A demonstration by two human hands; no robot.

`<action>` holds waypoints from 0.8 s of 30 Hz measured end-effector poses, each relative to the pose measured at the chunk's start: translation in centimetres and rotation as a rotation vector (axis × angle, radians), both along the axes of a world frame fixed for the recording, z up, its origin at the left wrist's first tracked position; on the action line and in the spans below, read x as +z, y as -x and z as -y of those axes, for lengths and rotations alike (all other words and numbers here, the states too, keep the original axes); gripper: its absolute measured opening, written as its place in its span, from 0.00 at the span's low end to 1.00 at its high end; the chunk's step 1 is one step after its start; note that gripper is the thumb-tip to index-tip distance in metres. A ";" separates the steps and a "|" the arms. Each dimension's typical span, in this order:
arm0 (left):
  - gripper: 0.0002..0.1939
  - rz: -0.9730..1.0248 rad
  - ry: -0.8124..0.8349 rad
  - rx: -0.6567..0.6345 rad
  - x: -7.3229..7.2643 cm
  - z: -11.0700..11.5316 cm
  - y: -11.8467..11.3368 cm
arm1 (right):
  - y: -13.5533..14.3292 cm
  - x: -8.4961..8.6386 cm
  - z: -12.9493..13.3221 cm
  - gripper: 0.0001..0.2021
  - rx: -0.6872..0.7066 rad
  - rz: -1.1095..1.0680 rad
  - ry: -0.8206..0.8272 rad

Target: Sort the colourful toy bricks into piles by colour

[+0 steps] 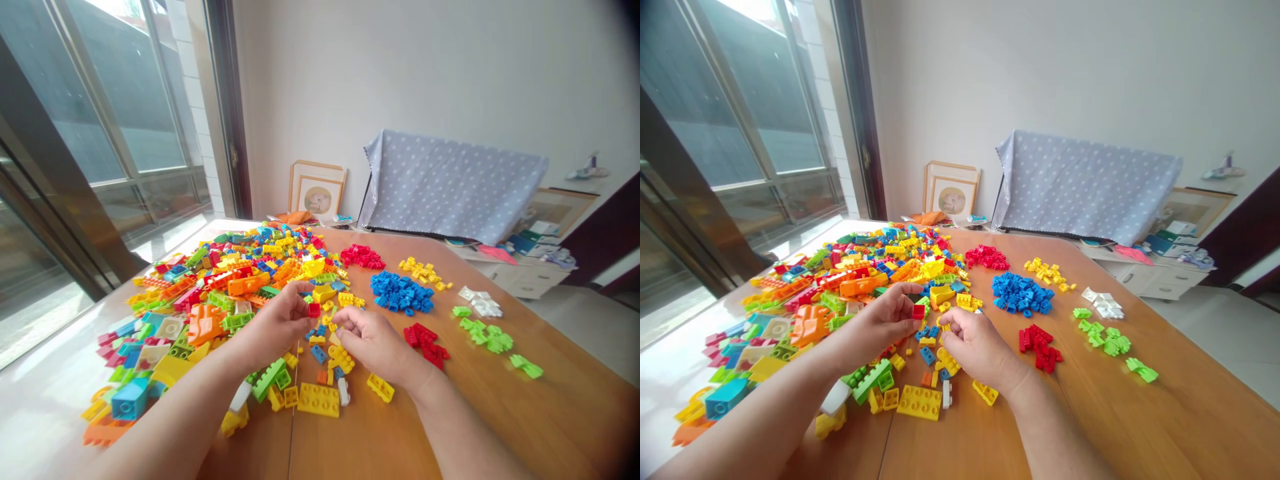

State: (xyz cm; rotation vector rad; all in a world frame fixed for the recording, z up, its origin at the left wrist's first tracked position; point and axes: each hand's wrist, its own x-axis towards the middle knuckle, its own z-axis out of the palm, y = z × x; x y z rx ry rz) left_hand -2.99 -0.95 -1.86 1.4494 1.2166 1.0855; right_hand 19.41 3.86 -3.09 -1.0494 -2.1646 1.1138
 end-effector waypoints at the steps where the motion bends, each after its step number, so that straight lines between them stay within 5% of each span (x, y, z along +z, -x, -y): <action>1: 0.30 0.068 0.031 0.009 0.2 0.0 -0.1 | 0.1 0.0 0.1 0.11 0.002 -0.021 0.025; 10: 0.44 0.226 0.103 0.079 0.7 0.1 -1.0 | 1.7 -0.3 1.0 0.13 0.051 -0.247 0.145; 20: 0.39 0.264 0.134 0.040 1.2 0.6 -1.6 | 2.4 -0.1 1.2 0.14 0.048 -0.370 0.207; 24: 0.36 0.277 0.081 0.039 1.0 0.3 -1.5 | 2.0 0.0 0.8 0.15 0.006 -0.465 0.359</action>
